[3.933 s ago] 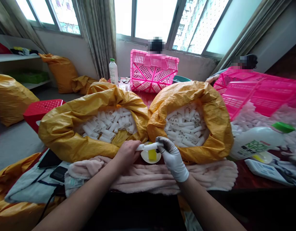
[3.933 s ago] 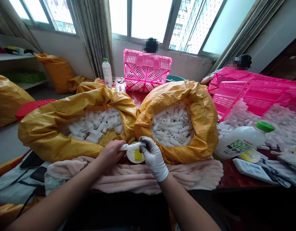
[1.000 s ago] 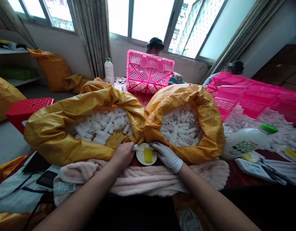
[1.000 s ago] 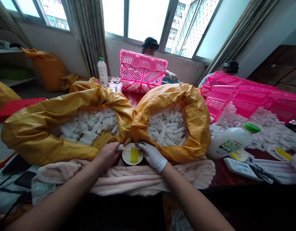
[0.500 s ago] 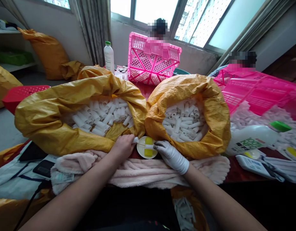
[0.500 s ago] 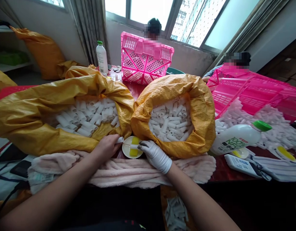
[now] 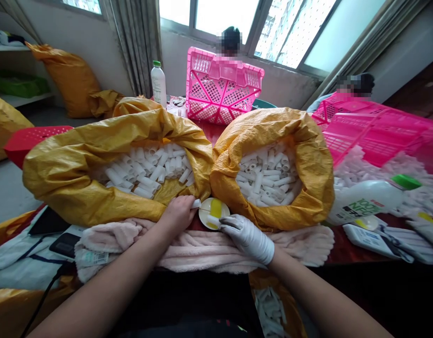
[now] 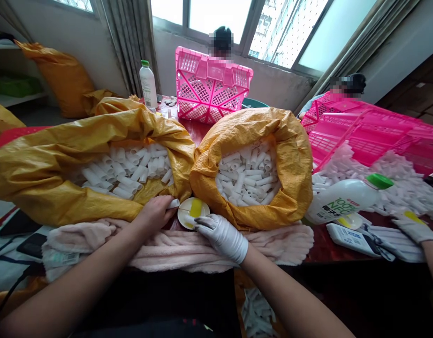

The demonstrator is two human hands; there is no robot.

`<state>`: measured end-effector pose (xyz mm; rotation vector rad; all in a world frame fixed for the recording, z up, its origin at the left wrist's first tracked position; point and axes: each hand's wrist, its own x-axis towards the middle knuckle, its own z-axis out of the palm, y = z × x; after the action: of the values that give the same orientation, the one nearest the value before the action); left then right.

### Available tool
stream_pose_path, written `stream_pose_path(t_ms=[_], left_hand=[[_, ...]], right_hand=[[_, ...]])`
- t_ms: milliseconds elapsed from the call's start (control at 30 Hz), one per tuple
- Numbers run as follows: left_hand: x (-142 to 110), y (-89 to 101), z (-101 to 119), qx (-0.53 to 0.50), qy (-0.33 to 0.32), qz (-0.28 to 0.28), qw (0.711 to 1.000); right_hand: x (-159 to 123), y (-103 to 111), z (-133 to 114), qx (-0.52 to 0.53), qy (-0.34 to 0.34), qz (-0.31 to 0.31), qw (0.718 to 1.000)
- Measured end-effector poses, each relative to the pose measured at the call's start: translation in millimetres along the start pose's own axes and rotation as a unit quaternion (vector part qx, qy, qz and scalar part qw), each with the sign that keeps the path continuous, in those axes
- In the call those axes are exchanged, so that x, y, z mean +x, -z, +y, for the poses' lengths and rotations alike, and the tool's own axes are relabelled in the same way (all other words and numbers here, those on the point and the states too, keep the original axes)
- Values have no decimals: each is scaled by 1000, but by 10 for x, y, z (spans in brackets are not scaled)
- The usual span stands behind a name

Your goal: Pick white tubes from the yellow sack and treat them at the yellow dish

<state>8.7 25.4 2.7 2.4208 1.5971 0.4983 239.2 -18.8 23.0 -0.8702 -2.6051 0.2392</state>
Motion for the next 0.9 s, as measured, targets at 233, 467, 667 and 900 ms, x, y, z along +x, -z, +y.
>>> stream_pose_path(t_ms=[233, 467, 667, 900], left_hand=[[-81, 238, 123, -37, -44, 62, 996], [-178, 419, 319, -118, -88, -80, 986], [-268, 410, 574, 23, -54, -59, 996], [-303, 555, 618, -200, -100, -272, 936]], right_hand=[[217, -86, -120, 313, -200, 320, 872], [314, 256, -342, 266, -93, 216, 935], [421, 206, -398, 196, -258, 148, 934], [246, 126, -524, 240, -194, 130, 942]])
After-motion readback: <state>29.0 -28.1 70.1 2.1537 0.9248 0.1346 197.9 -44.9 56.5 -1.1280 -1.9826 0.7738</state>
